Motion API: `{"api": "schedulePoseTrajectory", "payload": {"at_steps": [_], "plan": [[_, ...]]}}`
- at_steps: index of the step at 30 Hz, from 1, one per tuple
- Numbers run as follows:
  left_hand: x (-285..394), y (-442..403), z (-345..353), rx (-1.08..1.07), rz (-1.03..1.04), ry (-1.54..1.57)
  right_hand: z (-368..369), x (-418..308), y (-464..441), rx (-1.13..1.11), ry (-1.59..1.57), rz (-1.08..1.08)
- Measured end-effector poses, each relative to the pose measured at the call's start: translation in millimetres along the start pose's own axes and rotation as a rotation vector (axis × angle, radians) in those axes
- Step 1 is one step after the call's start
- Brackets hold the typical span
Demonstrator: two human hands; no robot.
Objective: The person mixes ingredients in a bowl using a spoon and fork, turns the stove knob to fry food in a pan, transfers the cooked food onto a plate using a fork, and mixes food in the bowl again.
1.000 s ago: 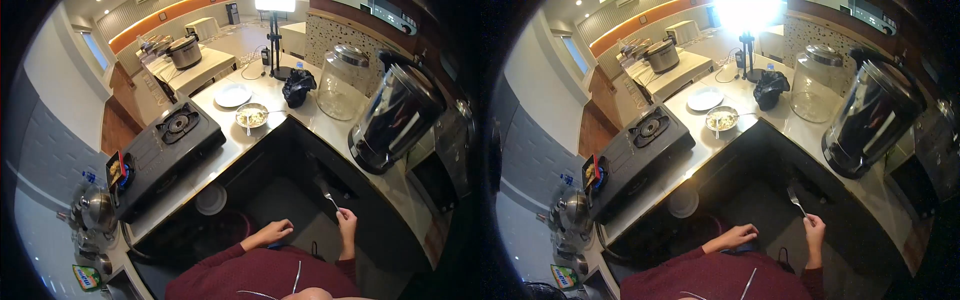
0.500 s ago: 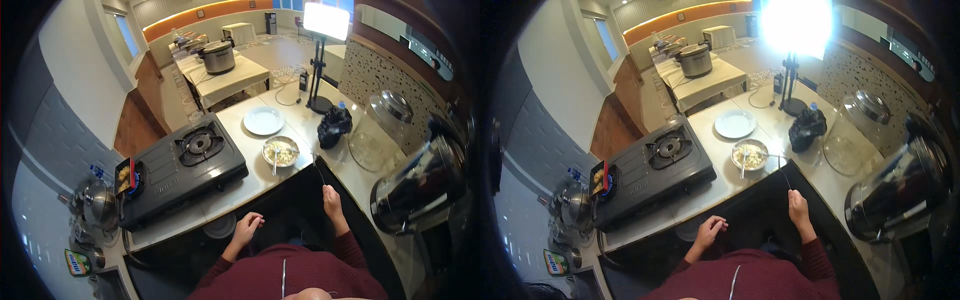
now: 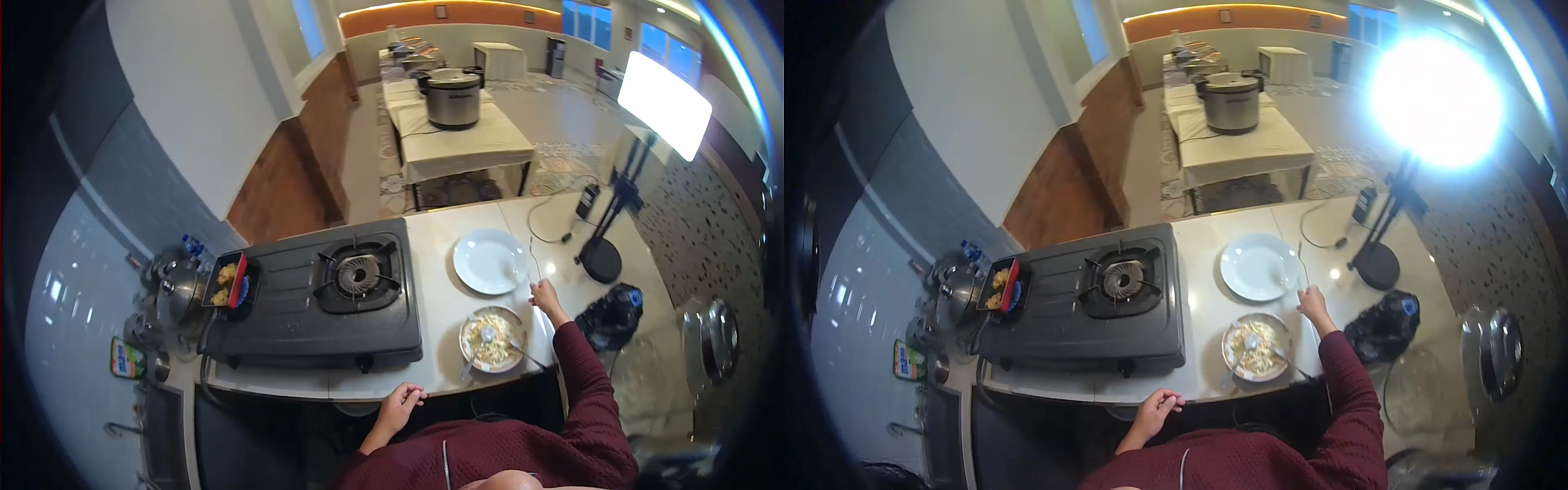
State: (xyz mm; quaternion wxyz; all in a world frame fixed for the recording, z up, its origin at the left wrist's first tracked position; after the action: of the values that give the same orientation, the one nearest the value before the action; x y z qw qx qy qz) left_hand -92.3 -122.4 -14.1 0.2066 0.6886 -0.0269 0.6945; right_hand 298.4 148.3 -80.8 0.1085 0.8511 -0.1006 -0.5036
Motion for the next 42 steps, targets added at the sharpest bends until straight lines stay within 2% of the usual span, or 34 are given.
{"api": "schedulePoseTrajectory", "payload": {"at_steps": [5,12,15,18,21,24,32,36,40,42], "plan": [[7,-12,5,0.15,-0.019,0.041,14,6,-45,-0.062,-0.208,0.046],[0,-17,5,0.217,-0.046,0.041,15,15,-81,0.005,-0.069,-0.058],[10,-20,6,0.241,-0.058,0.007,20,20,-94,-0.049,-0.245,-0.098],[12,-20,7,0.26,-0.061,0.013,17,27,-103,-0.015,-0.275,-0.047],[12,-19,5,0.26,-0.029,0.055,9,35,-123,0.004,-0.269,-0.212],[8,-16,2,0.254,-0.005,0.081,-4,-25,-73,-0.074,-0.614,-0.123],[39,-34,5,0.139,0.111,0.126,-33,-114,14,-0.193,-0.537,-0.283],[74,-41,5,0.023,0.205,0.218,-25,-176,86,-0.366,-0.674,-0.356],[106,-26,11,-0.082,0.449,0.608,3,-189,132,-0.537,-0.758,-0.344],[105,-18,14,-0.009,0.535,0.677,20,-198,157,-0.606,-0.777,-0.287]]}}
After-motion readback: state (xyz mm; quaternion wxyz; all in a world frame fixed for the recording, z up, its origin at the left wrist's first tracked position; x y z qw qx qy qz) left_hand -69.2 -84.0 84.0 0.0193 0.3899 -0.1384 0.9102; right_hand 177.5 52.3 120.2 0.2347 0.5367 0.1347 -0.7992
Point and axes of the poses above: each hand's wrist, its own y-axis away from the middle knuckle, its own z-axis out of the palm, x = y × z, the point moved 4 cm from there along -y, towards the middle knuckle, and after that the axes turned 13 degrees about -x, right-handed, at the moved point
